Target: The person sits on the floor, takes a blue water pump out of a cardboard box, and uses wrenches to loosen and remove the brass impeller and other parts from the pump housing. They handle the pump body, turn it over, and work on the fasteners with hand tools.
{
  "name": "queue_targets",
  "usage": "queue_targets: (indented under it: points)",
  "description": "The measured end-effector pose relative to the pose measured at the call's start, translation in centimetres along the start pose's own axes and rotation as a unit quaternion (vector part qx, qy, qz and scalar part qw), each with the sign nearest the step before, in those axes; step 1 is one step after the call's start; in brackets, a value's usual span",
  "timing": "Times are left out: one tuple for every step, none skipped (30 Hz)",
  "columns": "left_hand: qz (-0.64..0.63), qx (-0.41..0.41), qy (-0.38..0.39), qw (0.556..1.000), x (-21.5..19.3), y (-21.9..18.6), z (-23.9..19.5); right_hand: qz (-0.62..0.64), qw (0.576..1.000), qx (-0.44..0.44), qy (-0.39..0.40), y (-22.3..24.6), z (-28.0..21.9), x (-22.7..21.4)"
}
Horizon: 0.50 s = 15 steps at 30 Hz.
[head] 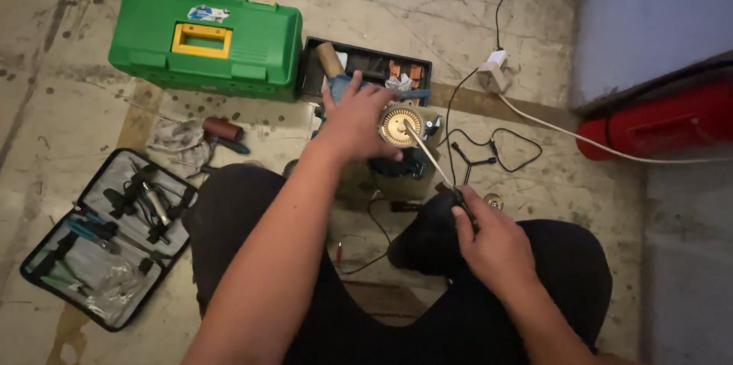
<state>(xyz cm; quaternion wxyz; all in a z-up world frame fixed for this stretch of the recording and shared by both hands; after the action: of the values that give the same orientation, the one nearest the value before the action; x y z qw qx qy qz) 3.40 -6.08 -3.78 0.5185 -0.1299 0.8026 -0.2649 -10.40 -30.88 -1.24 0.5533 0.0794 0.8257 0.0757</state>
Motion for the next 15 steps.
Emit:
queue_targets:
  points:
    - [0.000,0.001,0.000,1.000,-0.2,-0.4,-0.3,0.000,1.000,0.000,-0.001,0.3,-0.2,-0.2]
    - [-0.002,0.016,-0.041,0.999,-0.6,-1.0,-0.6,0.028,0.999,-0.009,-0.018,0.7,-0.5,-0.5]
    - [-0.003,0.030,-0.081,0.996,-1.1,-1.7,-0.9,0.056,0.998,-0.019,-0.035,1.0,-0.8,-0.9]
    - [-0.004,0.032,-0.084,0.996,-0.8,-1.3,-0.8,0.055,0.998,-0.020,-0.039,0.9,-0.7,-1.0]
    - [0.023,0.062,-0.131,0.989,-0.8,-1.2,-0.8,0.098,0.994,0.005,-0.039,0.6,-0.7,-1.1]
    - [0.050,0.091,-0.178,0.979,-0.8,-1.1,-1.0,0.140,0.989,0.028,-0.037,0.3,-0.6,-1.2]
    - [0.050,0.091,-0.181,0.978,-0.8,-1.5,-1.0,0.139,0.989,0.025,-0.040,0.6,-0.6,-1.9]
    - [0.052,0.087,-0.161,0.982,-0.6,-1.7,-0.9,0.171,0.983,0.062,-0.033,0.6,-0.5,-2.4]
    - [0.055,0.083,-0.142,0.985,-0.3,-2.0,-0.8,0.202,0.974,0.098,-0.026,0.5,-0.5,-3.0]
    - [0.055,0.082,-0.143,0.985,0.2,-1.9,-0.6,0.201,0.974,0.097,-0.026,0.4,-0.5,-3.0]
    - [0.056,0.091,-0.160,0.981,0.6,-1.8,-0.4,0.212,0.972,0.100,-0.035,0.3,-0.5,-3.0]
    - [0.058,0.100,-0.176,0.978,1.0,-1.8,-0.2,0.224,0.968,0.104,-0.043,0.1,-0.6,-3.0]
    - [0.057,0.100,-0.176,0.978,1.3,-1.8,0.0,0.223,0.968,0.104,-0.043,0.2,-0.7,-3.2]
    - [0.071,0.105,-0.195,0.973,1.4,-1.8,0.0,0.230,0.966,0.107,-0.042,0.3,-0.8,-3.3]
    - [0.084,0.109,-0.213,0.967,1.5,-1.9,0.1,0.238,0.964,0.110,-0.040,0.4,-0.9,-3.4]
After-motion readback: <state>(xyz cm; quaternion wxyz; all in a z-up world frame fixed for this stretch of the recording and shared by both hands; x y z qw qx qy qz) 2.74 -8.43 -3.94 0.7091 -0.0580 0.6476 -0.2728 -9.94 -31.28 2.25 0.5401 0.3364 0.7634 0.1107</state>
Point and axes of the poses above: each hand's wrist, its own z-axis towards the middle knuckle, its own x-axis out of the palm, y = z × x, the point moved 4 cm from there along z, towards the middle knuckle, and after that the axes turned 7 degrees about y, right-handed, at the moved point
